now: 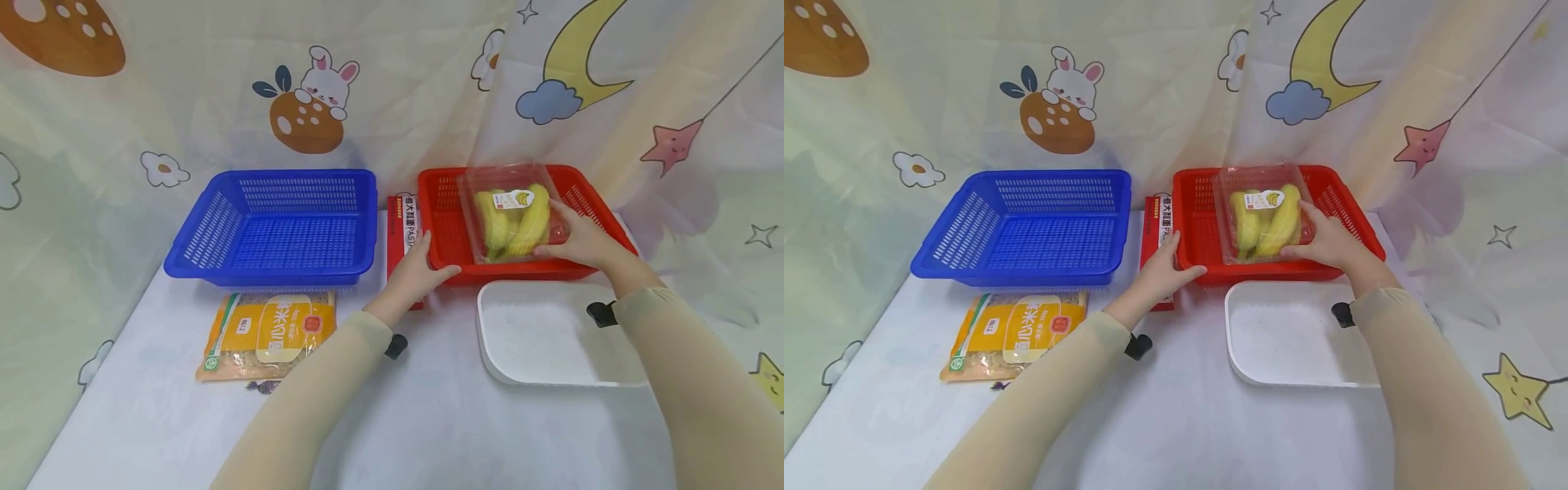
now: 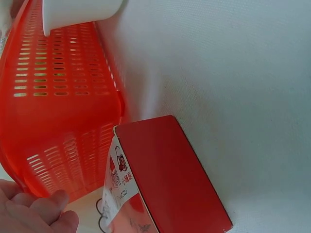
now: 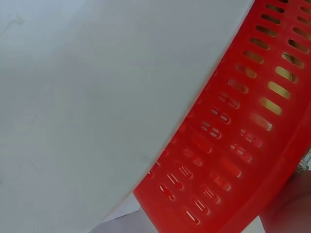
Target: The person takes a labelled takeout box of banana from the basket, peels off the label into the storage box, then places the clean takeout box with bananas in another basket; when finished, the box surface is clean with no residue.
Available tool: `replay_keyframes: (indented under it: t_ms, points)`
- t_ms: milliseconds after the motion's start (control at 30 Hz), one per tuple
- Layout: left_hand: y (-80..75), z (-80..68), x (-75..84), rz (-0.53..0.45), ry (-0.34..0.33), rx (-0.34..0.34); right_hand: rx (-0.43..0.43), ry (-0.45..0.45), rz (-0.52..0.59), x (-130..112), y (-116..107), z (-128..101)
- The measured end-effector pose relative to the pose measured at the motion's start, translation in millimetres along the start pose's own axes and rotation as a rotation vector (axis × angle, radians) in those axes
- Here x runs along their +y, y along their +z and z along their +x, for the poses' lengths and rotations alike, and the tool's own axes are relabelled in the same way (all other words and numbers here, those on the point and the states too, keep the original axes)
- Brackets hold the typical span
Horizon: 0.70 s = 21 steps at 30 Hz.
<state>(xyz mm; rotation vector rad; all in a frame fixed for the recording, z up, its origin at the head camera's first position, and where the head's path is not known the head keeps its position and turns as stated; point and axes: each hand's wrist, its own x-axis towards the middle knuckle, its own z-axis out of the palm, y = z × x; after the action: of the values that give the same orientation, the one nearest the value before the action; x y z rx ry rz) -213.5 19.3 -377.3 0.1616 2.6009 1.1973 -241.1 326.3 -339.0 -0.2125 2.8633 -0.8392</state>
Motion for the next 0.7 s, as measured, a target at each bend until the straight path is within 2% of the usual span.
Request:
replay_keyframes:
  t_ms: [267,700]
  points:
    - [-3.3,1.1,0.4,0.068,0.013,0.004,0.011,0.025,0.006,-8.2,-0.3,-4.0]
    - [-2.1,-0.5,1.7,0.052,0.022,0.003,-0.022,0.05,0.094,-8.1,1.4,-5.9]
